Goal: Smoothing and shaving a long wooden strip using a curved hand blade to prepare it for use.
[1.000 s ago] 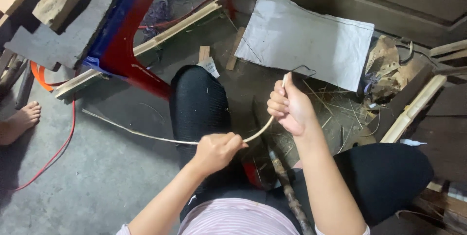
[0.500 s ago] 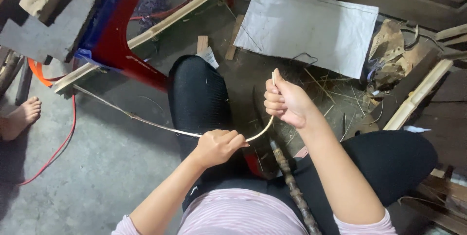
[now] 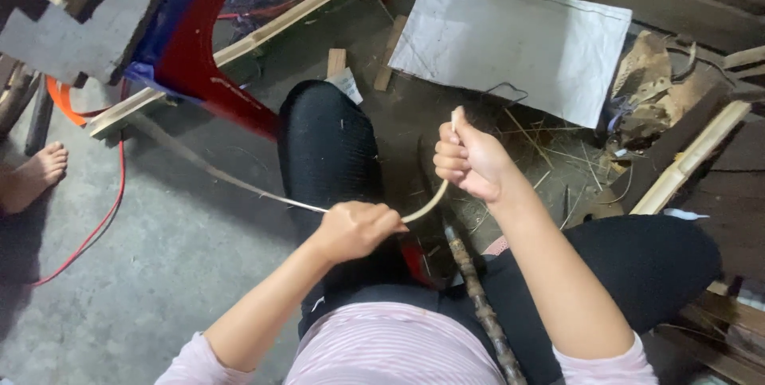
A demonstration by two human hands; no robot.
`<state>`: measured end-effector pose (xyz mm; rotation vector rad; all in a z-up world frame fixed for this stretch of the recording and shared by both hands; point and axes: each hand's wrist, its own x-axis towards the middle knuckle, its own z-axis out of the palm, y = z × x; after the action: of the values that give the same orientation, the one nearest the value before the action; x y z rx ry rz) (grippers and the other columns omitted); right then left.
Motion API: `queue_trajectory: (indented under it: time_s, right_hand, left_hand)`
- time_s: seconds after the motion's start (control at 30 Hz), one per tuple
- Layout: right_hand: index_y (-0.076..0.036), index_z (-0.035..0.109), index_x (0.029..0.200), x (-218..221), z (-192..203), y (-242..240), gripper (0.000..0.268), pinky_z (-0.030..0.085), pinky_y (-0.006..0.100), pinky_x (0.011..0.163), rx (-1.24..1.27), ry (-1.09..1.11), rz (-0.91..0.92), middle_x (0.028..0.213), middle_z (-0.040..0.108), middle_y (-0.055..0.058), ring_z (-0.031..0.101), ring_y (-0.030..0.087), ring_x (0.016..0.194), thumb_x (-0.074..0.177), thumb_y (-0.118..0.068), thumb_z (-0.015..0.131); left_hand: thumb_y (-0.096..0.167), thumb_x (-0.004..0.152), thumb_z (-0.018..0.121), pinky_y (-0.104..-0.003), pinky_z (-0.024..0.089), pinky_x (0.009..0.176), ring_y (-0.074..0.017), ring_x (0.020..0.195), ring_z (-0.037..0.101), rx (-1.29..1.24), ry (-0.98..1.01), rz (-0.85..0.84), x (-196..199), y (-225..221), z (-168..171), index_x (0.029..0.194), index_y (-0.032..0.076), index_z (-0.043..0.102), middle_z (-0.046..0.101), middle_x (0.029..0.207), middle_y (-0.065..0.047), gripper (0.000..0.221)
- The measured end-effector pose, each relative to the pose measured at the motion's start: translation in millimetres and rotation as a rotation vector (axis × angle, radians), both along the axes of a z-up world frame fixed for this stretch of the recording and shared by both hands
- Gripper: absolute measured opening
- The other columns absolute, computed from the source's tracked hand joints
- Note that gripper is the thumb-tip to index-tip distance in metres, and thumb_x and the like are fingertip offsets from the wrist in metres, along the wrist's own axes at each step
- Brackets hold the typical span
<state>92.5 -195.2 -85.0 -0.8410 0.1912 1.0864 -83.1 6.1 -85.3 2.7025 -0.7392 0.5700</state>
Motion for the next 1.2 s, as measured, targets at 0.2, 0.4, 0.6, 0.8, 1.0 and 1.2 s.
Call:
queue_trajectory:
  time_s: [0.2, 0.4, 0.6, 0.8, 1.0, 1.2]
  right_hand:
    - [-0.019, 0.042, 0.075, 5.7, -11.1, 1.5, 0.049, 0.032, 0.021, 0.047, 0.120, -0.022, -0.150, 0.059, 0.023, -0.010, 0.027, 0.004, 0.046, 0.107, -0.056, 0.032]
    - [-0.019, 0.044, 0.077, 9.6, -5.0, -2.2, 0.044, 0.035, 0.023, 0.058, 0.320, -0.029, -0.448, 0.064, 0.023, -0.010, 0.029, 0.006, 0.053, 0.103, -0.053, 0.038]
    - [-0.019, 0.042, 0.077, 18.5, 5.0, -13.6, 0.045, 0.031, 0.020, 0.052, 0.303, -0.017, -0.349, 0.064, 0.020, -0.011, 0.024, 0.004, 0.050, 0.108, -0.051, 0.032]
    - [-0.022, 0.036, 0.074, 27.6, 17.1, -13.4, 0.050, 0.022, 0.016, 0.042, 0.139, -0.028, -0.007, 0.063, 0.014, -0.015, 0.017, 0.000, 0.045, 0.109, -0.056, 0.032]
    - [-0.021, 0.036, 0.075, 38.9, -2.1, -12.5, 0.048, 0.021, 0.016, 0.041, 0.154, 0.060, 0.059, 0.063, 0.015, -0.015, 0.017, -0.001, 0.045, 0.110, -0.055, 0.034]
    - [-0.022, 0.037, 0.077, 38.3, -9.0, -8.8, 0.046, 0.022, 0.015, 0.041, 0.175, 0.091, 0.024, 0.064, 0.016, -0.015, 0.019, -0.001, 0.047, 0.110, -0.054, 0.034]
  left_hand:
    - [0.038, 0.105, 0.056, -0.025, 0.051, 0.052, -0.0147, 0.052, 0.058, -0.057, 0.001, 0.133, 1.0, 5.0, -3.7, 0.084, 0.020, 0.053, 0.046, 0.062, 0.004, 0.028]
    - [0.055, 0.094, 0.067, -0.022, 0.052, 0.057, -0.0122, 0.057, 0.060, 0.080, -0.071, 0.381, -11.5, 11.4, 17.4, 0.095, 0.016, 0.059, 0.050, 0.068, 0.004, 0.040]
    - [0.043, 0.096, 0.071, -0.020, 0.050, 0.053, -0.0107, 0.051, 0.058, 0.062, -0.194, 0.255, -13.4, 10.4, 36.0, 0.078, 0.018, 0.057, 0.050, 0.059, 0.006, 0.034]
    - [0.036, 0.096, 0.073, -0.017, 0.050, 0.053, -0.0085, 0.050, 0.057, 0.014, -0.257, 0.044, -10.8, -3.9, 47.6, 0.074, 0.019, 0.054, 0.051, 0.057, 0.006, 0.034]
    - [0.032, 0.097, 0.073, -0.018, 0.050, 0.051, -0.0089, 0.048, 0.057, -0.024, -0.220, -0.043, -6.0, 1.1, 52.2, 0.072, 0.018, 0.056, 0.053, 0.057, 0.004, 0.033]
    - [0.032, 0.096, 0.074, -0.017, 0.049, 0.050, -0.0079, 0.048, 0.058, 0.000, -0.213, -0.030, -8.2, -0.6, 54.1, 0.072, 0.018, 0.055, 0.052, 0.056, 0.006, 0.033]
